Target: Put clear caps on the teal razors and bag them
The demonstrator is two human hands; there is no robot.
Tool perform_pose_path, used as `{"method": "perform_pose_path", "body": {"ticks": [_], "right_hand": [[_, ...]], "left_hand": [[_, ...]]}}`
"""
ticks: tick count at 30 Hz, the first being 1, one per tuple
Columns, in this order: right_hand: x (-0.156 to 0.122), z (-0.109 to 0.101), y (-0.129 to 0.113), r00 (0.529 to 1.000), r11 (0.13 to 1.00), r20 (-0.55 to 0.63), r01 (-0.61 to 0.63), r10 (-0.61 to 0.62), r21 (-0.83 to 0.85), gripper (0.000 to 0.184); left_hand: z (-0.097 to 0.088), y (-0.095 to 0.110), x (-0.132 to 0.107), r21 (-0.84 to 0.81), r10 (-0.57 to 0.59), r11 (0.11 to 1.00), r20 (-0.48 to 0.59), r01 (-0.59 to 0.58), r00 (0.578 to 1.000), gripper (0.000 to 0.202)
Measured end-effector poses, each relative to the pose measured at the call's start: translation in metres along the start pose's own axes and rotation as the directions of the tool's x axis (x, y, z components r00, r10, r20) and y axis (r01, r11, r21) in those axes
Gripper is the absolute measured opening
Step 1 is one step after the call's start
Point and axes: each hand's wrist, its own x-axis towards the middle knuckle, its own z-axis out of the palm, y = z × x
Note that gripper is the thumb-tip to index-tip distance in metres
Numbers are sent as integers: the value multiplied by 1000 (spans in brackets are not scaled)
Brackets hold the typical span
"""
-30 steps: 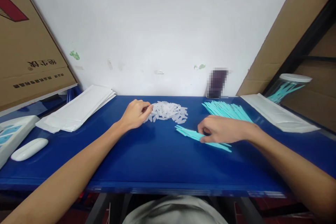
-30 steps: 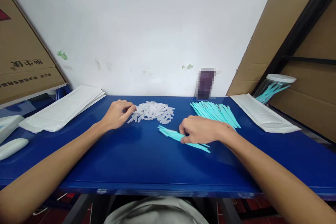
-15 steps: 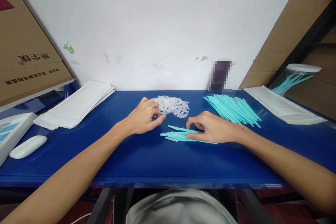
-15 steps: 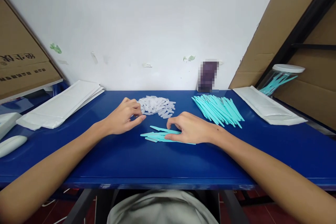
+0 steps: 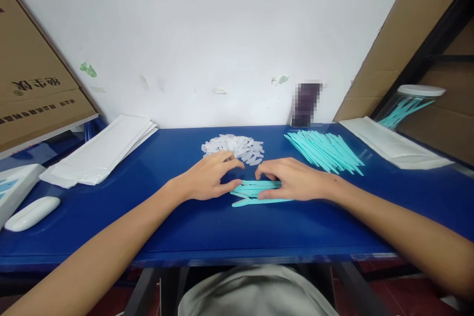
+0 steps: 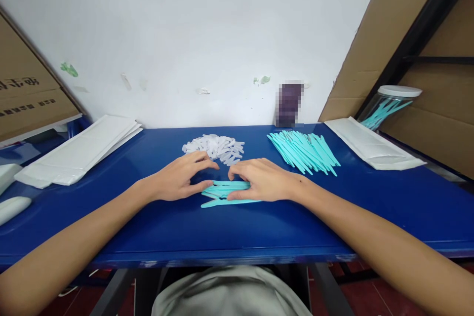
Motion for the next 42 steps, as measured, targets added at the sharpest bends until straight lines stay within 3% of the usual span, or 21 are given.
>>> {"method": "perform_pose_path", "body": {"ticks": [4, 6, 8, 11, 15, 23, 27, 34, 42], "right_hand": [[-2, 2, -2, 959, 997, -276, -71, 69, 3, 42], [-4, 0, -3, 941, 998, -334, -53, 59, 25, 38], [-5, -2, -4, 957, 1000, -289, -18, 16, -3, 33], [-4, -4, -6, 993, 997, -112, 35, -43, -70, 30], [-2, -3, -5, 999, 998, 31, 27, -26, -62, 39], [-3, 1, 5, 999, 1000, 31, -20, 20, -12, 41], [-3, 3, 4, 999, 999, 6, -47, 47, -19, 37], [-2, 3, 2, 999, 1000, 42, 11, -10, -26, 43], [-2, 3, -3, 998, 999, 58, -35, 36, -21, 45]], "left_hand": [[1, -1, -1, -17, -1, 1000, 10, 1, 1000, 50], [3, -1, -1, -22, -9, 1000, 16, 9, 1000, 53], [4, -1, 0, -24, -16, 1000, 14, 16, 1000, 53], [7, -3, 0, -31, -16, 999, 0, 16, 1000, 49], [8, -5, -1, -27, -11, 1000, -22, 10, 1000, 47], [7, -6, 0, 7, 4, 1000, -16, -4, 1000, 46], [6, -7, 0, -2, 7, 1000, -16, -7, 1000, 46], [2, -6, -1, 5, 8, 1000, -7, -8, 1000, 55], [-1, -10, -4, 73, -38, 997, 13, 37, 999, 49]]}}
